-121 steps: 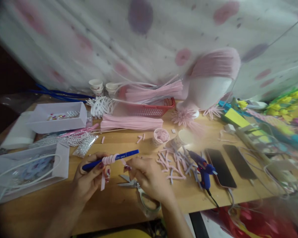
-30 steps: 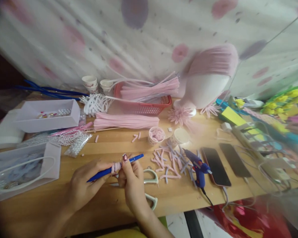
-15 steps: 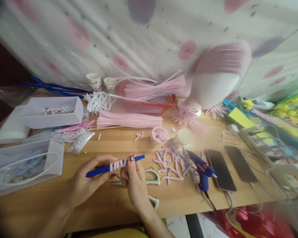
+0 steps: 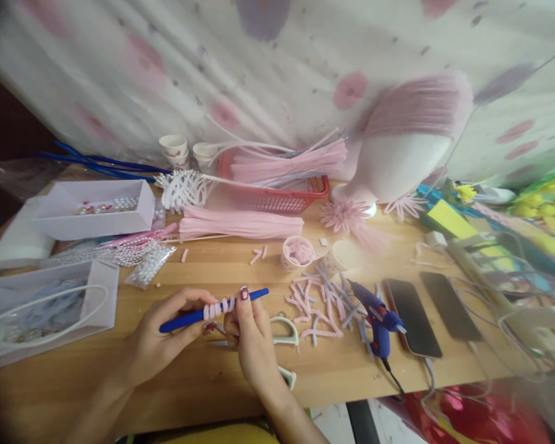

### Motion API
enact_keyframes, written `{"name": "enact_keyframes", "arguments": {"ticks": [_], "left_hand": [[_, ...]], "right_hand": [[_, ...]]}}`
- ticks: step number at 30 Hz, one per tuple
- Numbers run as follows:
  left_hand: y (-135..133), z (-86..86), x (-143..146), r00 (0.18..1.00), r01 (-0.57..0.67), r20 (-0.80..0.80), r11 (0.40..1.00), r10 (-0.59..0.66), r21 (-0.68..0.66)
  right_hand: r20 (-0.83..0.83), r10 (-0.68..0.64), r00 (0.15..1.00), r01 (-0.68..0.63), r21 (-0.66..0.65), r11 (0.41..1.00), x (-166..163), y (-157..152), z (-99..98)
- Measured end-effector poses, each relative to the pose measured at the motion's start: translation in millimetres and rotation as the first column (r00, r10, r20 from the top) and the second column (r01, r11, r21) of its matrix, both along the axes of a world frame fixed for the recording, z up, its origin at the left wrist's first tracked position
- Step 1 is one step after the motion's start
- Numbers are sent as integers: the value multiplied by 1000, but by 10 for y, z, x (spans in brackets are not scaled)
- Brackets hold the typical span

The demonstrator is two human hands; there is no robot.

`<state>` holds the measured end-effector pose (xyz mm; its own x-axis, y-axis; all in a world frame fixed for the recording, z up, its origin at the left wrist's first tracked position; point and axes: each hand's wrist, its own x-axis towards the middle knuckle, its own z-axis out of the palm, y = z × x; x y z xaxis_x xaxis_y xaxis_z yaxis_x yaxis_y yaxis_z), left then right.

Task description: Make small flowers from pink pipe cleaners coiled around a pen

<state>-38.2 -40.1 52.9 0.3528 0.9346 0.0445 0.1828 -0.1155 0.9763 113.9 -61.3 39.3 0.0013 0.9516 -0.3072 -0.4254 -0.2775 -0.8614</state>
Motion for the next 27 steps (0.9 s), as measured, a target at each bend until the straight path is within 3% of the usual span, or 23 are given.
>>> {"name": "enact_keyframes", "arguments": {"ticks": [6, 9, 12, 15, 18, 22, 27], "left_hand": [[9, 15, -31, 997, 78, 32, 996, -77, -44], [-5, 41, -11, 993, 63, 103, 989, -50, -132], [-31, 51, 72, 964, -63, 227, 951, 136, -302], [-38, 0, 166, 880, -188, 314, 869, 356, -457], [-27, -79, 218, 811, -208, 390, 839, 435, -503], [-22, -100, 216, 852, -247, 341, 880, 396, -405], [-22, -37, 142, 964, -201, 156, 975, 215, -99]], "right_hand": [[-48, 10, 999, -12, -28, 1000, 13, 3, 19], [-60, -2, 998, 1, -15, 1000, 0, 20, 22], [-86, -19, 996, 21, 21, 1000, -30, 23, 24], [-124, -6, 992, 12, 47, 999, -83, 2, 23], [-121, -3, 993, 10, 56, 998, -141, -14, 13], [-77, -2, 997, 6, 50, 999, -164, 3, 1], [-23, 85, 996, -84, 36, 996, -85, 44, -28]]}}
